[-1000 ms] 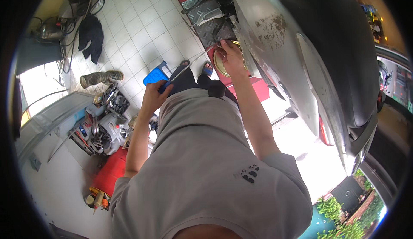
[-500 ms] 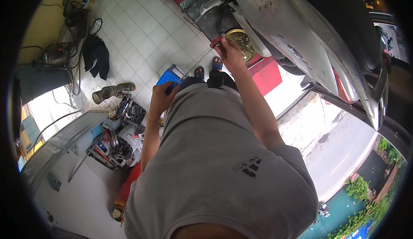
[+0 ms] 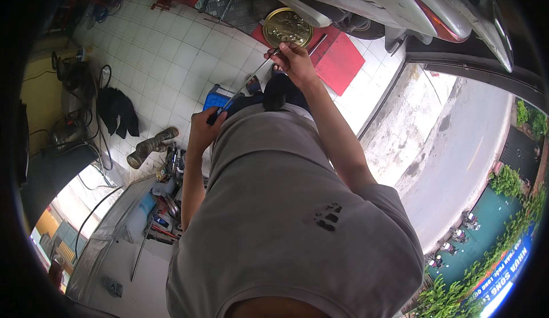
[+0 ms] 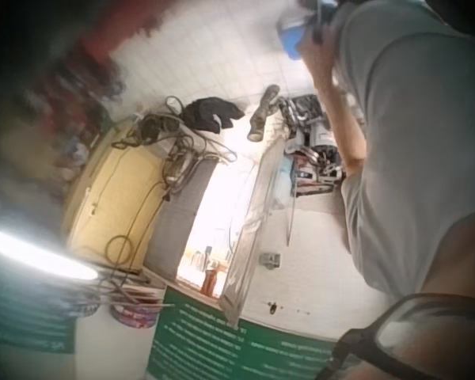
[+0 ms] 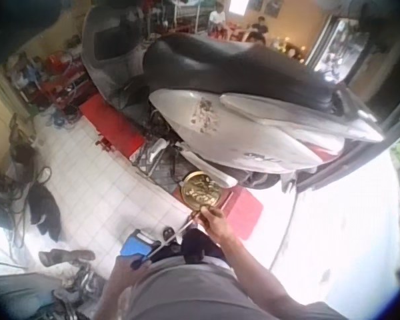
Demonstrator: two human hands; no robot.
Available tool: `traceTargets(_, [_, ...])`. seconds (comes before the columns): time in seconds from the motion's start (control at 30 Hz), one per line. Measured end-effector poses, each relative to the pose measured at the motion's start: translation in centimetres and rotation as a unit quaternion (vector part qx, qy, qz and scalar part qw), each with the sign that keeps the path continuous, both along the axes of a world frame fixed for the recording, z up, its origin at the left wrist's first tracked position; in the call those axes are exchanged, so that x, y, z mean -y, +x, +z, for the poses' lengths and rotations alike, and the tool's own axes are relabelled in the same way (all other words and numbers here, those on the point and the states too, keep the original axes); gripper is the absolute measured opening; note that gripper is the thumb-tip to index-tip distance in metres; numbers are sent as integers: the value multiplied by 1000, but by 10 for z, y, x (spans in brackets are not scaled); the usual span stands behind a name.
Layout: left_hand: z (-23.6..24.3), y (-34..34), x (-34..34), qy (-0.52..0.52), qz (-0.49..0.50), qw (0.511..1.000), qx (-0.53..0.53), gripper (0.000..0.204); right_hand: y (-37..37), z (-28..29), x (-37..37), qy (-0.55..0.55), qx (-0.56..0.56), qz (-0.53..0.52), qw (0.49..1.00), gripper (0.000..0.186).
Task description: The person uses a screwdriver to tighten screws on the engine casing of a white motorcycle. They work on the side of the engine while standing, then sit on a low stool to continue tightening the casing near the bottom of the bike.
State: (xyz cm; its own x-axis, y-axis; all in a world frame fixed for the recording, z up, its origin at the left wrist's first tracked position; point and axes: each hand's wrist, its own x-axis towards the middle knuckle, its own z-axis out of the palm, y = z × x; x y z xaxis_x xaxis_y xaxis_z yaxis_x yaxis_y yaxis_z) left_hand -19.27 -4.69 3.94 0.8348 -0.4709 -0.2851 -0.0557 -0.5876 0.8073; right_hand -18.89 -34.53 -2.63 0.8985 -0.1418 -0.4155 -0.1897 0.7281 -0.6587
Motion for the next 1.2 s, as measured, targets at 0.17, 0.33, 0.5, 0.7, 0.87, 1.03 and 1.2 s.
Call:
traceTargets(0.17, [5,-12,7,-1,-25,1000,12,23,-20,11,14,-97,5,24,995,20])
traceTargets(0.33, [4,-36,22,-17,-8,1000,-20,26,-39,17,30,-74,11,18,997,19])
traceTargets(0.5, [-7,-79,54,-17,-12,1000,10,25,-79,18,52,-92,-9,-31,995,19])
traceTargets(0.7, [-2,-137,119,-23,-6,1000,20,25,-129,-8,94,-84,6,-88,993,22])
traceTargets(0.87, [-4,-161,155,-29,5,998,48,28,-139,-4,98,14,-6,-166,986,21])
traceTargets(1.03, [-5,-153,167,-31,12,998,56,32,-132,0,98,47,-13,-150,988,20])
traceTargets(1.2, [-27,-122,154,-51,45,990,-125,30,-111,-22,105,77,-16,-131,988,19])
